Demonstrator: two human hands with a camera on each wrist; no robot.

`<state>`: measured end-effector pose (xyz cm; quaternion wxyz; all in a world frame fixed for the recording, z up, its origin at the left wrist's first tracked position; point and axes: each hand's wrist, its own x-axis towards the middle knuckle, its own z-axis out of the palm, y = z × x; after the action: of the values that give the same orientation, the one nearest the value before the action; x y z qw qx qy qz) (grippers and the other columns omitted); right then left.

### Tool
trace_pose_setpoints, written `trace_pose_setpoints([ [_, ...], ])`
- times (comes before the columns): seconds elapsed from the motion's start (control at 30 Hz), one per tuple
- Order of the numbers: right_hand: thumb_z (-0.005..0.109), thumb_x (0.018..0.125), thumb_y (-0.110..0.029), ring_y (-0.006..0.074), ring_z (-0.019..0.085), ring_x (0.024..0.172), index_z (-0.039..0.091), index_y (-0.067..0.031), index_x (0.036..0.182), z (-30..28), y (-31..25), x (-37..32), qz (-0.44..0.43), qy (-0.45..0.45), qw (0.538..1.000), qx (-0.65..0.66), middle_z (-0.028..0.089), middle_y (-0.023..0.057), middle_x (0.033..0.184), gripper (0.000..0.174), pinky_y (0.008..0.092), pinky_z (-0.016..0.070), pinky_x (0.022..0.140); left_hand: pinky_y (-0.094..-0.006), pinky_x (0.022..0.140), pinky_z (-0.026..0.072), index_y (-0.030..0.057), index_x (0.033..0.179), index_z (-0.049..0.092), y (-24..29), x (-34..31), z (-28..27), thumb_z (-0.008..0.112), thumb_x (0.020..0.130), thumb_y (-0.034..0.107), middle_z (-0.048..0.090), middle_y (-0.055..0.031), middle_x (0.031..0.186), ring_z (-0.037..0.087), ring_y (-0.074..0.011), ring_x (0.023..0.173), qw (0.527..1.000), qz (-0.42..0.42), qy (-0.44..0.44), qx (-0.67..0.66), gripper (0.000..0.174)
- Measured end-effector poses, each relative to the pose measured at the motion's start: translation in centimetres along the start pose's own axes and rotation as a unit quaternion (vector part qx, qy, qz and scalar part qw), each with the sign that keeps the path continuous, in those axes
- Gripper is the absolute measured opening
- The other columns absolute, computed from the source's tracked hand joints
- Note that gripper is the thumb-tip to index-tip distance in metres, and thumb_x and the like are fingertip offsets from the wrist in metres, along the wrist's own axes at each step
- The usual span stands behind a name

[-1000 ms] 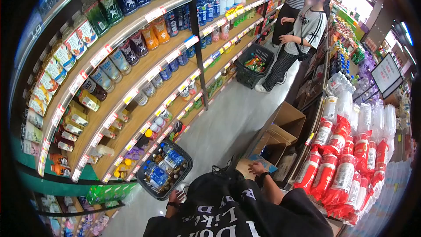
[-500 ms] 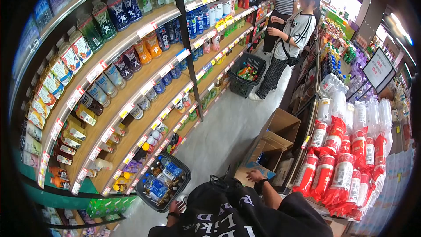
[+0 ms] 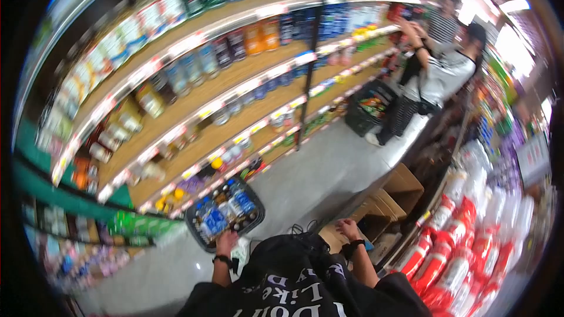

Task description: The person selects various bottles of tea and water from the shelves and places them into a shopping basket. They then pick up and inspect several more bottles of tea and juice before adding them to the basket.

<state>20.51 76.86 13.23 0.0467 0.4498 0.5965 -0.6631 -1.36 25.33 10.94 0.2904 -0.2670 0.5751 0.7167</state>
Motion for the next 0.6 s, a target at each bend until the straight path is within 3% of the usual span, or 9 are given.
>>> trace_pose_setpoints([
  [0.07,0.059,0.096,-0.019,0.0187,0.067,0.079,0.064,-0.0014,0.107,0.7,-2.1,1.6,-0.088,-0.015,0.996,-0.003,0.07,0.0095,0.095,0.021,0.0306,0.0542,0.068,-0.036,0.08,0.0554,0.0052,0.115,0.061,3.8,-1.4,1.7,0.063,0.092,0.037,0.071,-0.0142,0.105,0.07,-0.0259,0.093,0.998,0.042,0.019,-0.041,0.039],
  [0.17,0.057,0.098,-0.016,0.0187,0.067,0.08,0.063,-0.0016,0.107,3.2,-7.6,2.3,-0.178,-0.05,0.983,0.01,0.069,0.0092,0.093,0.018,0.0295,0.0551,0.069,-0.0341,0.08,0.0551,0.0064,0.115,0.063,9.2,-3.5,3.5,0.06,0.096,0.034,0.072,-0.0122,0.101,0.071,-0.0234,0.091,0.991,0.125,0.006,-0.053,0.034],
  [0.43,0.059,0.099,-0.019,0.0149,0.066,0.081,0.062,-0.0022,0.112,15.8,-24.9,-0.5,-0.301,-0.137,0.941,-0.066,0.071,0.0069,0.097,0.022,0.0272,0.0506,0.073,-0.0328,0.087,0.0527,0.0035,0.116,0.061,21.8,-9.6,4.5,0.053,0.102,0.026,0.071,-0.0101,0.1,0.069,-0.0208,0.096,0.951,0.303,-0.011,-0.066,0.027],
  [0.6,0.059,0.097,-0.011,0.0136,0.065,0.089,0.061,0.0007,0.118,25.7,-32.5,-3.9,-0.367,-0.201,0.896,-0.153,0.07,0.0068,0.1,0.024,0.0268,0.0505,0.08,-0.031,0.088,0.0509,0.0026,0.114,0.061,28.5,-12.9,1.7,0.052,0.103,0.025,0.071,-0.0103,0.1,0.069,-0.0186,0.095,0.93,0.364,0.0,-0.057,0.027],
])
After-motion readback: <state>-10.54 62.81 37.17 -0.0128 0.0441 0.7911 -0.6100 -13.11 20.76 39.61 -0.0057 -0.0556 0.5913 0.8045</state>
